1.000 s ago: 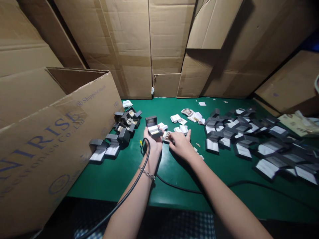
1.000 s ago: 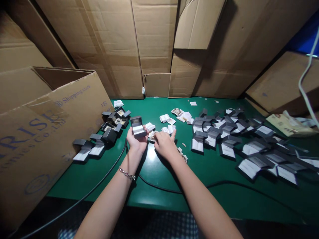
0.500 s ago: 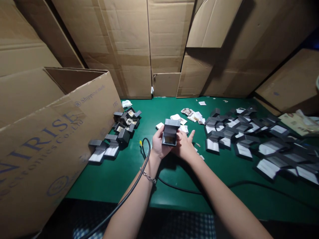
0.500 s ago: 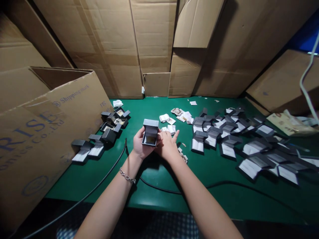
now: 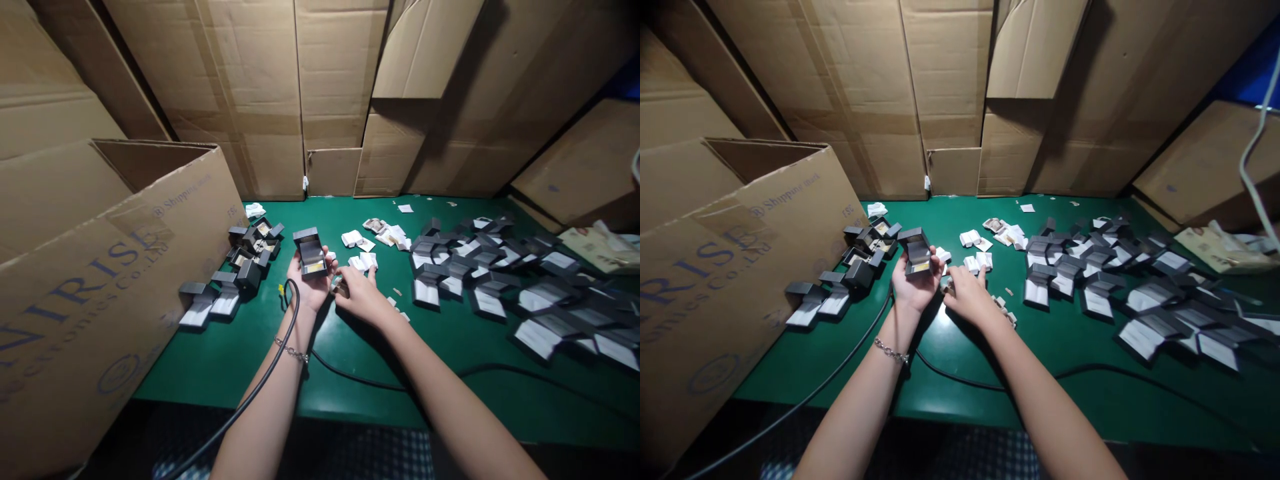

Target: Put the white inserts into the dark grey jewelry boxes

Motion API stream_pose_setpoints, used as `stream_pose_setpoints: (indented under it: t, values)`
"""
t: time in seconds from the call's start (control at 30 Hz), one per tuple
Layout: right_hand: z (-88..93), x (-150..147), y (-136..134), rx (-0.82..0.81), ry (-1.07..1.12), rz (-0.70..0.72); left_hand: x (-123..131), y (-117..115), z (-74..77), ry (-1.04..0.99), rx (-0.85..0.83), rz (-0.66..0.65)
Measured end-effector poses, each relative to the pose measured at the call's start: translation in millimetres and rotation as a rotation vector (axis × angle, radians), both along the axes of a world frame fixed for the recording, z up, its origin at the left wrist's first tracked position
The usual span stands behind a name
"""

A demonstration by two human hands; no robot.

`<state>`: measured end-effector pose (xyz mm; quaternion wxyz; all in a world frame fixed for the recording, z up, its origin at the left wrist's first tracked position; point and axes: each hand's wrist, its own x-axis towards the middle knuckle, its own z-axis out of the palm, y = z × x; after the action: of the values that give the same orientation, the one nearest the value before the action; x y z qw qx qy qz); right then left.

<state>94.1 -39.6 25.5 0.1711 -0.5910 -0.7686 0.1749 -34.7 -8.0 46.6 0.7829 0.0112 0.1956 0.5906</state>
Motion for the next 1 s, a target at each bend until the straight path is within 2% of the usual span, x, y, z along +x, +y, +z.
stream_pose_setpoints:
  t: [0.17, 0.33, 0.4, 0.5, 0.6, 0.77, 1.0]
  values:
    - [-1.6, 2, 3, 0.052, 0.129, -0.025, 2, 1, -3.5, 0.032, 0.001, 0.005]
    - [-3.5, 7, 8, 0.21, 0.51, -0.221, 2, 1, -2.1, 0.068, 0.0, -0.009]
    - [-3.1, 8, 12, 0.138, 0.778, -0.295, 2, 2, -2.6, 0.084, 0.012, -0.018]
    - [-1.8, 9, 17, -0.104, 1.195, -0.34, 4, 1, -2.7, 0.11, 0.026, -0.025]
    - [-0.2, 9, 19, -0.249, 1.434, -0.324, 7, -1, -0.2, 0.122, 0.015, -0.037]
    - [2.7, 8, 15, -0.324, 1.548, -0.349, 8, -3, 2.9, 0.112, 0.018, -0.081]
    - [1.7, 8, 13, -0.299, 1.493, -0.33, 7, -2, 4.2, 0.121, 0.012, -0.082]
